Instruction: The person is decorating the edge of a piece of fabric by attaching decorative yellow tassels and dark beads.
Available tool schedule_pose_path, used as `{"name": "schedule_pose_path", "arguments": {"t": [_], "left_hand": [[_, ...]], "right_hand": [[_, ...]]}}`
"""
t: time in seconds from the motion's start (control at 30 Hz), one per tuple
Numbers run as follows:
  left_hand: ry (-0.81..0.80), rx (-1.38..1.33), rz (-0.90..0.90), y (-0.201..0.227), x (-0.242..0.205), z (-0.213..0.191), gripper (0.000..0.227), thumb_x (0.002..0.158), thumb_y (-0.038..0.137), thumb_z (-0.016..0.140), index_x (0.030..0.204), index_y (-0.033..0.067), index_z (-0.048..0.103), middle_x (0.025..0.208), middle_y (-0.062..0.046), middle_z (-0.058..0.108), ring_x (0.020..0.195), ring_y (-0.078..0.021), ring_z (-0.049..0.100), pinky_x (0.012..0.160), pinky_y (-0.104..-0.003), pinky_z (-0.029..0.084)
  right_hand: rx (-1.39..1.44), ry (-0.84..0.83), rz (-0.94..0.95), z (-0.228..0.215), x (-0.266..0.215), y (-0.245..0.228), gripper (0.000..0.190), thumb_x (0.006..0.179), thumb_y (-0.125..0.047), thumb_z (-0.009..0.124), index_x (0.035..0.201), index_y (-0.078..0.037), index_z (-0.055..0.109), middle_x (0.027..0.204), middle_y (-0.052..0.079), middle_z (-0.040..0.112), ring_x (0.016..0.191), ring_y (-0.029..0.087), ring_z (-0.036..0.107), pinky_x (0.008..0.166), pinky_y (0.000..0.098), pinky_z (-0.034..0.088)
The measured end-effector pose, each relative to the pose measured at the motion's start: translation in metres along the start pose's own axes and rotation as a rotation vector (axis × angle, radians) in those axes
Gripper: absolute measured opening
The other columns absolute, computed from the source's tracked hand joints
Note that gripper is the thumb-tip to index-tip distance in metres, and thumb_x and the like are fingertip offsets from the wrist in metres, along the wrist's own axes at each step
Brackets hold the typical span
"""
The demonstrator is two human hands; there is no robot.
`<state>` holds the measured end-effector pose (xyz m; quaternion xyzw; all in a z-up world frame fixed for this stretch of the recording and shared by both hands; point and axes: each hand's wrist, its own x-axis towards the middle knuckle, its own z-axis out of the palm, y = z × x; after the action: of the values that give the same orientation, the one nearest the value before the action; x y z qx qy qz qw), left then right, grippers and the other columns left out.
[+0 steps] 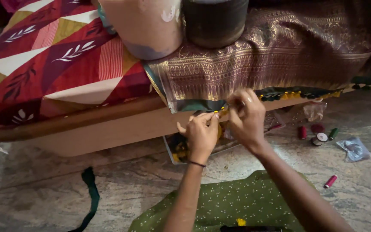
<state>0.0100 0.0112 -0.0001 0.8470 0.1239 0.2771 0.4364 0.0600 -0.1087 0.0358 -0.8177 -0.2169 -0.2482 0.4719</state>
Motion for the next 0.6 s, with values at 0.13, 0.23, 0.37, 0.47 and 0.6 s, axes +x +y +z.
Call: {"name": "schedule_pose_path", "arguments": {"t": [0.13,0.23,0.37,0.47,0.6], "left_hand": [[0.027,0.156,0.0,0.005,-0.002,-0.002,0.02,0.091,0.033,0.067,0.089,0.0192,0.083,0.096,-0.001,0.079,0.101,-0.0283,0.066,0.111,-0.078,0.005],[0.104,0.155,0.083,0.006,-0.005,0.001,0.018,0.089,0.03,0.069,0.086,0.0167,0.081,0.098,-0.002,0.078,0.105,-0.0296,0.065,0.106,-0.081,0.005],[0.101,0.154,0.082,0.005,-0.006,-0.003,0.017,0.089,0.027,0.07,0.084,0.0135,0.079,0.101,-0.001,0.077,0.107,-0.0303,0.064,0.106,-0.082,0.006],[0.123,0.142,0.187,-0.009,-0.006,0.0,0.016,0.095,0.029,0.067,0.093,0.0156,0.076,0.103,0.0,0.073,0.111,-0.0292,0.062,0.115,-0.071,0.023],[0.05,0.2,0.117,0.01,-0.004,-0.014,0.016,0.087,0.023,0.067,0.084,0.0154,0.081,0.09,-0.003,0.073,0.106,-0.032,0.059,0.104,-0.078,0.009]], "right_hand": [[0.14,0.044,-0.292,0.019,0.065,-0.044,0.009,0.097,-0.002,0.067,0.104,-0.001,0.072,0.1,0.011,0.069,0.084,0.02,0.07,0.069,0.0341,0.057],[0.084,0.098,-0.37,0.049,0.089,-0.046,0.013,0.094,-0.007,0.073,0.104,0.0,0.072,0.098,0.014,0.068,0.085,0.027,0.068,0.073,0.0398,0.056],[-0.149,0.148,-0.406,0.066,0.094,-0.041,0.003,0.092,-0.004,0.073,0.092,-0.004,0.071,0.086,0.016,0.059,0.084,0.037,0.062,0.075,0.0478,0.051],[-0.102,0.124,-0.441,0.051,0.077,-0.037,0.006,0.091,0.001,0.069,0.095,-0.003,0.069,0.085,0.014,0.056,0.08,0.034,0.06,0.07,0.0465,0.05],[-0.223,0.155,-0.531,-0.008,0.037,-0.069,0.013,0.088,0.002,0.072,0.1,-0.003,0.072,0.08,0.012,0.052,0.076,0.03,0.058,0.065,0.0425,0.048]]}}
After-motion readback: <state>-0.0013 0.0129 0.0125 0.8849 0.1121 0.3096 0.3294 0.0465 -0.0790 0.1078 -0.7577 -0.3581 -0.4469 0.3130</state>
